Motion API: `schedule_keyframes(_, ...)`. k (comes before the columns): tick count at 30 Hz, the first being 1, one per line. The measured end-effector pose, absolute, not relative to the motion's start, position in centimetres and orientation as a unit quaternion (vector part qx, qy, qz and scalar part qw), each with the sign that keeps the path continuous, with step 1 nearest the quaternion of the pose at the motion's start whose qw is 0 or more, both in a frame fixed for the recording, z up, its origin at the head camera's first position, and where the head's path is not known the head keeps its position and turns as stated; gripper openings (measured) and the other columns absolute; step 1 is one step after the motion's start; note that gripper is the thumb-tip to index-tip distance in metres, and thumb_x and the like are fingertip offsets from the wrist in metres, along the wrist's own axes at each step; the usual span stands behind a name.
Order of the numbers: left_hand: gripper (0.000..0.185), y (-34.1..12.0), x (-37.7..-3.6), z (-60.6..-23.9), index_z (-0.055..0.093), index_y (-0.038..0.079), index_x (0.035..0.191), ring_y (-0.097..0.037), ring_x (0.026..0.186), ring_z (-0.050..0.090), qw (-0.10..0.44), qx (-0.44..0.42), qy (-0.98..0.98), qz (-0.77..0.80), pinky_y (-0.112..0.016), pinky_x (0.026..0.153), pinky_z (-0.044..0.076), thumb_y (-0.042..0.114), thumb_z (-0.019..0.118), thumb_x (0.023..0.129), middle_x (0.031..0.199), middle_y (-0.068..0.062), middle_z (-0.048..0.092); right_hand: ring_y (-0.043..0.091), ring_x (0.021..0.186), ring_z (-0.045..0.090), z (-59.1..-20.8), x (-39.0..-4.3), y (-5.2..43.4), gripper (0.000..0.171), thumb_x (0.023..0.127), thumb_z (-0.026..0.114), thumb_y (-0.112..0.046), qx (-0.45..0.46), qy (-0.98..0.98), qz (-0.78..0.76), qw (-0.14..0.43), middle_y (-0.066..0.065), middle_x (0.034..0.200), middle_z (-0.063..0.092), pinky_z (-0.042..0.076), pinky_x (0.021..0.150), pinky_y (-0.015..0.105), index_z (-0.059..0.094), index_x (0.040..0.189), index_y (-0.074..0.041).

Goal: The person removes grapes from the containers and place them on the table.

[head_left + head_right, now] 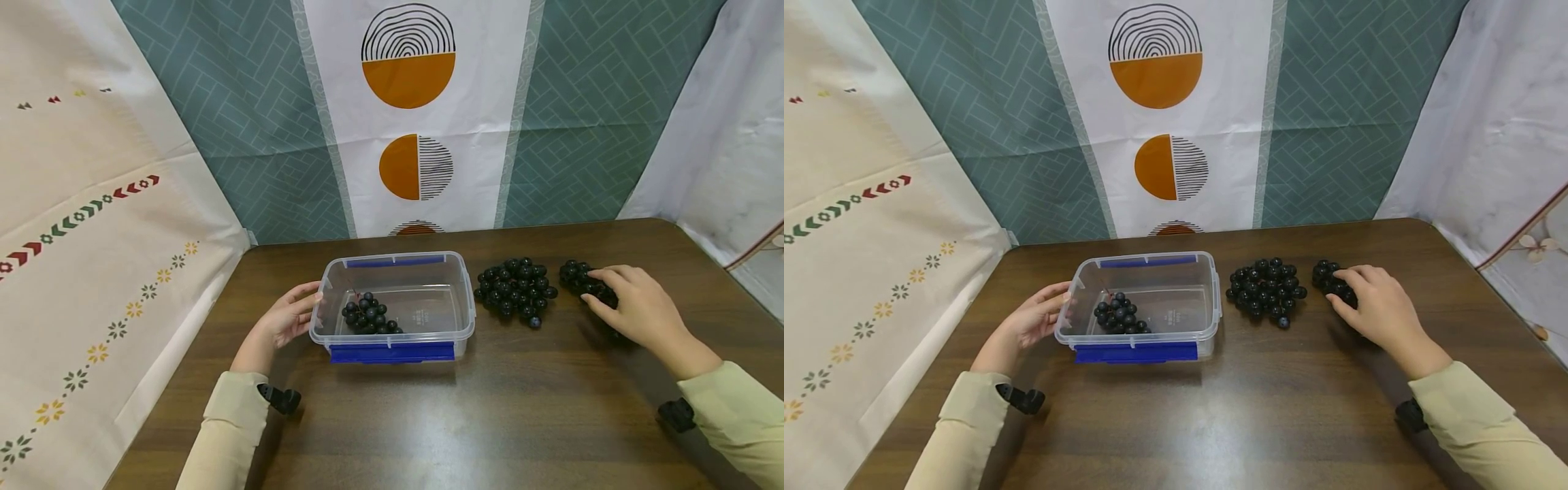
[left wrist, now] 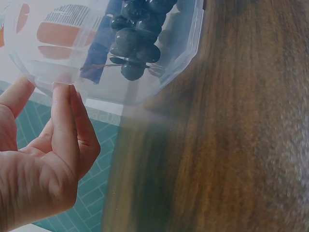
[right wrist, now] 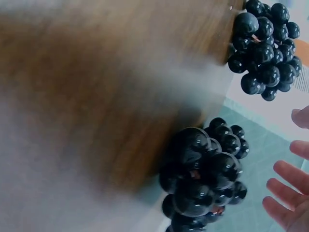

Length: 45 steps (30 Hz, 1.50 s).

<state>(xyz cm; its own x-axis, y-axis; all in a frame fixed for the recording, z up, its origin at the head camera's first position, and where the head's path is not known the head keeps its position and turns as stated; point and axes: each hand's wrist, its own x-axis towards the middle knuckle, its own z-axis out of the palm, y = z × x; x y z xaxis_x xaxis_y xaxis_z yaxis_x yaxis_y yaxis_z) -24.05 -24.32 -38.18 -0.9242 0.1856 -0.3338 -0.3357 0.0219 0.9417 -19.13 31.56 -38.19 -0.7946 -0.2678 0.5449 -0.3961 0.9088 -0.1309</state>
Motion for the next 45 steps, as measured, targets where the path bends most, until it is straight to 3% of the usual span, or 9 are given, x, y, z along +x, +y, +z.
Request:
schedule_keyframes(9,0.048,-24.4,-24.1,-38.3,0.037,0.016,0.138,-0.006,0.073,0.063,0.186,-0.056,0.688,0.699,-0.018,0.064,0.055,0.024,0.058,0.095,0.101,0.003,0.058,0.042,0.088,0.058,-37.6,-19.4,30.8,0.048,0.067,0.082,-0.011,0.223,-0.932,0.072,0.278,0.026,0.101,0.061,0.047,0.072,0.054,0.064,0.109,0.003)
schedule_keyframes(17,0.047,-24.4,-24.1,-38.2,0.037,0.017,0.138,-0.004,0.07,0.061,0.19,-0.056,0.69,0.696,-0.016,0.061,0.053,0.025,0.057,0.096,0.1,0.004,0.058,0.042,0.09,0.058,-36.8,-19.5,29.7,0.049,0.07,0.081,-0.015,0.238,-0.936,0.046,0.255,0.027,0.104,0.06,0.047,0.072,0.054,0.063,0.112,0.004)
schedule_keyframes(19,0.047,-24.4,-24.1,-38.1,0.037,0.017,0.138,-0.004,0.07,0.06,0.19,-0.056,0.691,0.696,-0.015,0.06,0.052,0.025,0.057,0.096,0.101,0.004,0.058,0.042,0.089,0.058,-36.7,-19.6,29.4,0.046,0.075,0.079,-0.02,0.25,-0.932,0.045,0.26,0.026,0.102,0.061,0.048,0.071,0.053,0.063,0.111,0.004)
schedule_keyframes(21,0.048,-24.4,-24.1,-38.1,0.036,0.016,0.138,-0.004,0.07,0.06,0.19,-0.057,0.693,0.693,-0.015,0.06,0.052,0.026,0.057,0.096,0.102,0.003,0.057,0.041,0.088,0.059,-36.6,-19.8,29.1,0.048,0.088,0.066,-0.039,0.261,-0.926,0.046,0.268,0.025,0.1,0.062,0.048,0.07,0.052,0.064,0.11,0.004)
schedule_keyframes(23,0.049,-24.5,-24.1,-38.1,0.036,0.016,0.139,-0.004,0.07,0.06,0.19,-0.057,0.696,0.69,-0.015,0.06,0.052,0.026,0.057,0.096,0.103,0.003,0.056,0.04,0.086,0.059,-36.6,-20.0,28.9,0.064,0.095,0.045,-0.056,0.272,-0.921,0.049,0.276,0.024,0.099,0.062,0.048,0.069,0.052,0.064,0.108,0.004)
schedule_keyframes(26,0.05,-24.5,-24.2,-38.2,0.035,0.016,0.14,-0.004,0.07,0.06,0.193,-0.057,0.698,0.687,-0.015,0.06,0.052,0.027,0.057,0.096,0.105,0.002,0.056,0.039,0.086,0.059,-36.5,-20.2,28.6,0.088,0.092,0.013,-0.067,0.284,-0.916,0.048,0.281,0.022,0.098,0.062,0.049,0.068,0.052,0.065,0.108,0.003)
schedule_keyframes(45,0.057,-24.4,-24.1,-38.1,0.032,0.015,0.143,-0.004,0.075,0.062,0.191,-0.06,0.701,0.685,-0.017,0.065,0.054,0.028,0.058,0.095,0.108,0.0,0.055,0.036,0.079,0.059,-35.1,-20.8,25.4,0.078,0.097,0.016,-0.059,0.359,-0.884,0.039,0.298,0.02,0.094,0.062,0.05,0.059,0.047,0.065,0.105,0.002)
